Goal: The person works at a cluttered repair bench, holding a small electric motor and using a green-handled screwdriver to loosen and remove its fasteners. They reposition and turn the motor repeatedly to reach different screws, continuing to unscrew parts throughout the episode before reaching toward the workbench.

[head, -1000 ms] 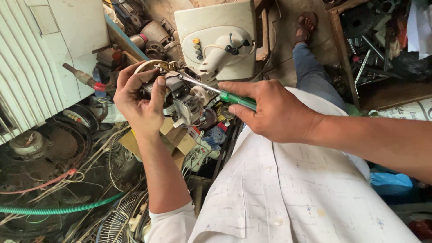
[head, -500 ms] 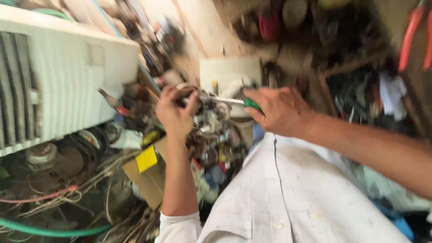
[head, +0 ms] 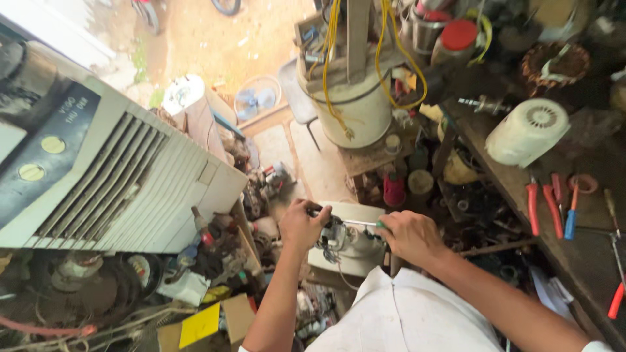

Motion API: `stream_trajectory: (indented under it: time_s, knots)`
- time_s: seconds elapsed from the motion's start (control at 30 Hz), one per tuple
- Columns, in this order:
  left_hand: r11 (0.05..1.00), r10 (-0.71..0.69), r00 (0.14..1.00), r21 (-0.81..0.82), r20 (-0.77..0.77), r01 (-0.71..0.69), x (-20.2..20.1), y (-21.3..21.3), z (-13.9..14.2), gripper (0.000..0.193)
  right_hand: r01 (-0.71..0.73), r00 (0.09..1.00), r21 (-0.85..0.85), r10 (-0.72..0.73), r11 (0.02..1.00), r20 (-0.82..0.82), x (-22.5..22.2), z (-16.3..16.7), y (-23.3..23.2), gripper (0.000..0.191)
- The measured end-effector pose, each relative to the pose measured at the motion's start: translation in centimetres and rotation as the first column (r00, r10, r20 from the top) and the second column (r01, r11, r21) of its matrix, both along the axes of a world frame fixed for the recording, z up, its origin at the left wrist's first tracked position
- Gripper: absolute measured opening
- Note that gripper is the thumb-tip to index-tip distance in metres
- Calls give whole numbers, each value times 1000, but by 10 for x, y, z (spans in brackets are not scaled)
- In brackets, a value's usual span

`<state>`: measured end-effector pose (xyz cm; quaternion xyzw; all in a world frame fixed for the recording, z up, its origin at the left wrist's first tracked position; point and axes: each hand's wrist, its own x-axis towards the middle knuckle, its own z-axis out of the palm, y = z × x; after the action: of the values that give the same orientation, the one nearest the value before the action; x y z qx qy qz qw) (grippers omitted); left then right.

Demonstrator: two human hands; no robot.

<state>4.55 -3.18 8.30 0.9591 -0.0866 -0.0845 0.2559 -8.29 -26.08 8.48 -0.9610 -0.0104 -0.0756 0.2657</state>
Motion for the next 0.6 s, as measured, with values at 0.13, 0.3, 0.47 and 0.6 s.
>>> stream_trajectory:
  time_s: [0.13, 0.3, 0.47, 0.6]
  knots:
    - [990, -137, 988, 54, 73, 133, 9, -1, -1, 40, 9, 996, 22, -11, 1000, 83, 4, -7, -4, 20]
    - [799, -587, 723, 115, 366, 591, 32, 2, -1, 31, 161, 987, 568, -146, 807, -72, 10, -35, -16, 27]
    - [748, -662, 749, 83, 13, 659, 36, -8, -1, 36, 210, 971, 739, -223, 640, -83, 13, -65, -33, 29]
    - [782, -618, 786, 117, 8, 613, 33, -16, 0, 37, 405, 903, 587, -206, 701, -378, 12, -68, -50, 27]
